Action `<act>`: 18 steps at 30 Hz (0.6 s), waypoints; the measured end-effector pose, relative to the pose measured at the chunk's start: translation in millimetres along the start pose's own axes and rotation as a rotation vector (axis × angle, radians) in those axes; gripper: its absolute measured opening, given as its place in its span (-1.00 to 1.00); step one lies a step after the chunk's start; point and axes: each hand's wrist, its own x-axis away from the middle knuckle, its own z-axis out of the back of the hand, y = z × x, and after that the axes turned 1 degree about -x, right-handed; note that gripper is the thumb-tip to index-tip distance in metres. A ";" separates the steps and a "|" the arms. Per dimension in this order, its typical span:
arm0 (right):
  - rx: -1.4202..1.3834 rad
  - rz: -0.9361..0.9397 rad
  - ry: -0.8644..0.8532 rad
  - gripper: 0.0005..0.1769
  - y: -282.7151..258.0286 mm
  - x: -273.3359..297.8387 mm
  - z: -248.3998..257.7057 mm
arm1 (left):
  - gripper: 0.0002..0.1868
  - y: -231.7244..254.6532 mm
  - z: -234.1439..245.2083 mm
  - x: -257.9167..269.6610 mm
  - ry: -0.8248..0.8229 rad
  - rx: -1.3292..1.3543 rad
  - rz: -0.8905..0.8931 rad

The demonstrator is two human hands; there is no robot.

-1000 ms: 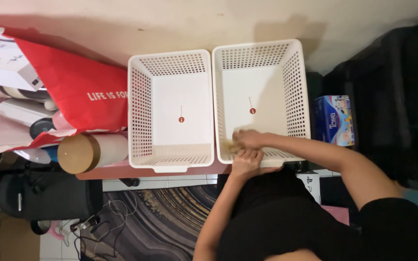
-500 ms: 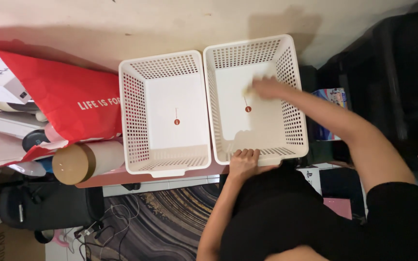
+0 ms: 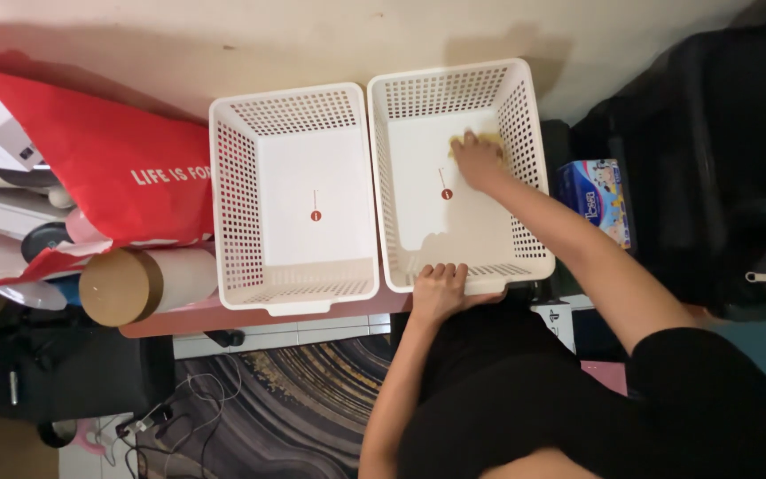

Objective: The person is emptying storage baskets and then cleaning them with a spray and cloth.

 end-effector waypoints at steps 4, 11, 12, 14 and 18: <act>0.082 0.045 -0.121 -0.57 -18.3 48.3 -6.0 | -0.20 3.7 3.7 -0.1 -0.010 0.009 0.017; -0.044 0.135 -0.428 -0.29 -21.7 91.6 -39.5 | -0.20 1.1 -4.6 4.5 -0.028 0.013 0.035; -0.120 0.139 -0.450 -0.36 -21.6 99.2 -35.9 | -0.22 0.2 -8.7 6.3 -0.019 0.013 0.031; -0.195 0.151 -0.476 -0.42 -19.5 106.2 -41.1 | -0.23 0.2 -10.8 11.0 -0.010 0.011 0.035; -0.149 0.342 -0.651 -0.34 -11.9 103.4 -43.5 | -0.21 3.6 -0.9 2.5 0.017 -0.017 0.035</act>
